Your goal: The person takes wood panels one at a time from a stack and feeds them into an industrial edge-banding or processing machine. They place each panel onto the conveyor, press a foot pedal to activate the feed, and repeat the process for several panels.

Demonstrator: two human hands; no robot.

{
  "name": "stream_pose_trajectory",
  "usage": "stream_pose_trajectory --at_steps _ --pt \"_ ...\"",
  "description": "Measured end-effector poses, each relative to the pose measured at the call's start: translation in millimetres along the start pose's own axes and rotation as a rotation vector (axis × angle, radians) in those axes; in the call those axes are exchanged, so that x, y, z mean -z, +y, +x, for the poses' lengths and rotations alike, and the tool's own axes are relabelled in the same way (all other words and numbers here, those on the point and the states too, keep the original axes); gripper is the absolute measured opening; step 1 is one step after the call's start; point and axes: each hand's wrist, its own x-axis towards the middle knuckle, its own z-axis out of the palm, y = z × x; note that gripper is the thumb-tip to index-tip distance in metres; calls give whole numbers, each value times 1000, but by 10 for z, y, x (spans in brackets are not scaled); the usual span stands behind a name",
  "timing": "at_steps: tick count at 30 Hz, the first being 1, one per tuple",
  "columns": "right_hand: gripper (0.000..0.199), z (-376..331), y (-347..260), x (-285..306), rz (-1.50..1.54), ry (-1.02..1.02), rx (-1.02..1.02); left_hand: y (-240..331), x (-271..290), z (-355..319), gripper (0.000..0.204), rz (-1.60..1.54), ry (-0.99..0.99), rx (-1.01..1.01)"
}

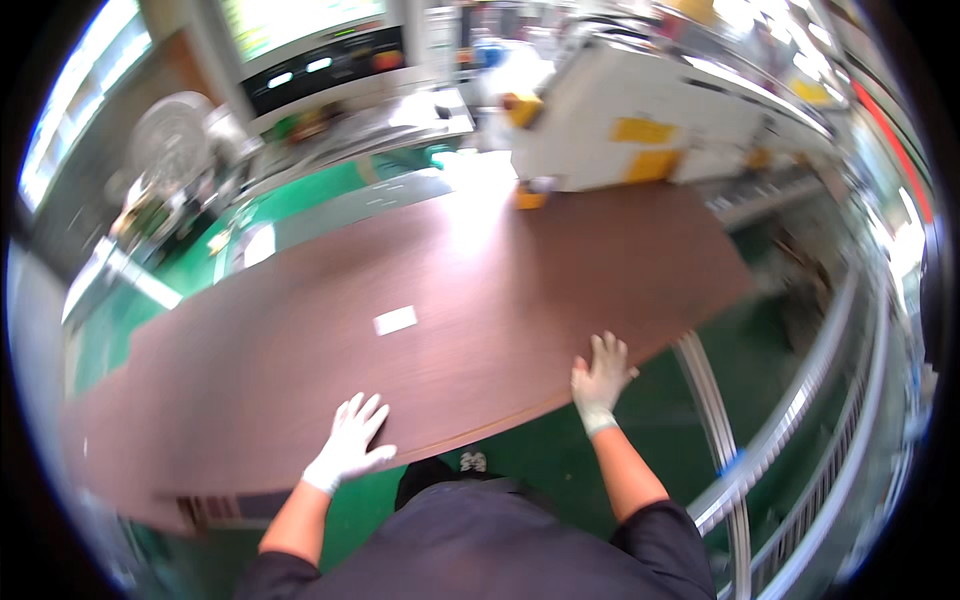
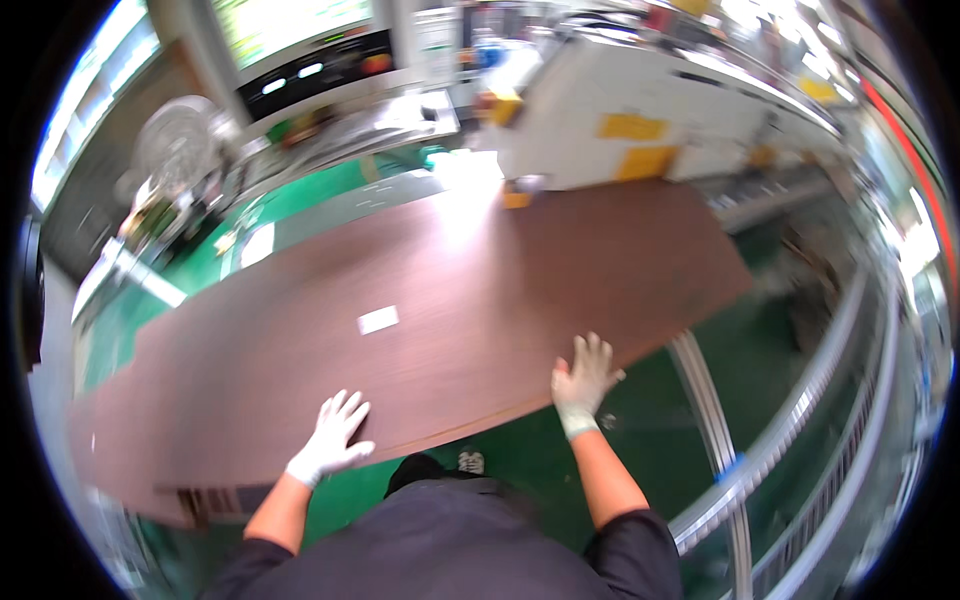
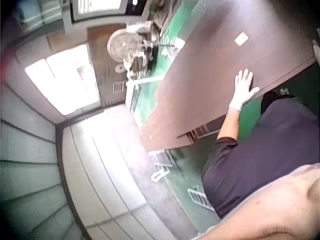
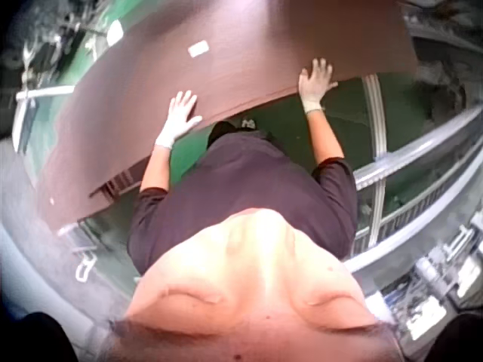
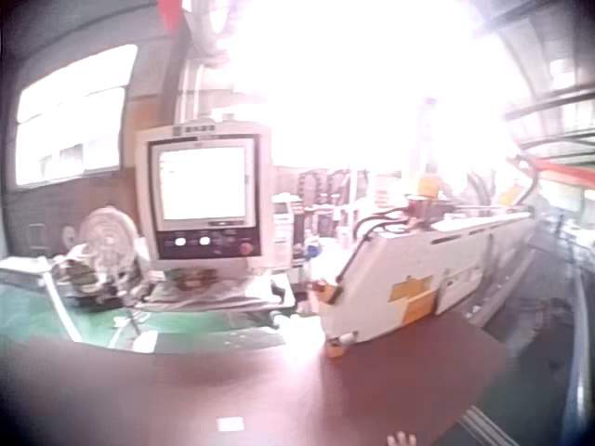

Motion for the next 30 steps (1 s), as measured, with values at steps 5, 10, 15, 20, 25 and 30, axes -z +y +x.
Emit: stream_pose_trajectory --at_steps 5,10,15,20,25,30 --pt "52 -917 -757 42 297 -64 125 -1362 359 -378 86 320 47 634" --pt "34 -889 -972 -53 455 101 51 -1858 493 -656 87 234 195 1076" --pt "27 -573 -535 -108 336 183 1 -1665 597 -121 85 269 275 975" --pt "27 -243 2 -134 280 199 -13 -1353 475 311 85 288 303 918" --pt "29 144 322 -138 204 163 -77 -1047 426 639 89 282 178 945" --pt "33 320 690 -212 189 166 -51 -1093 518 837 87 267 119 631"
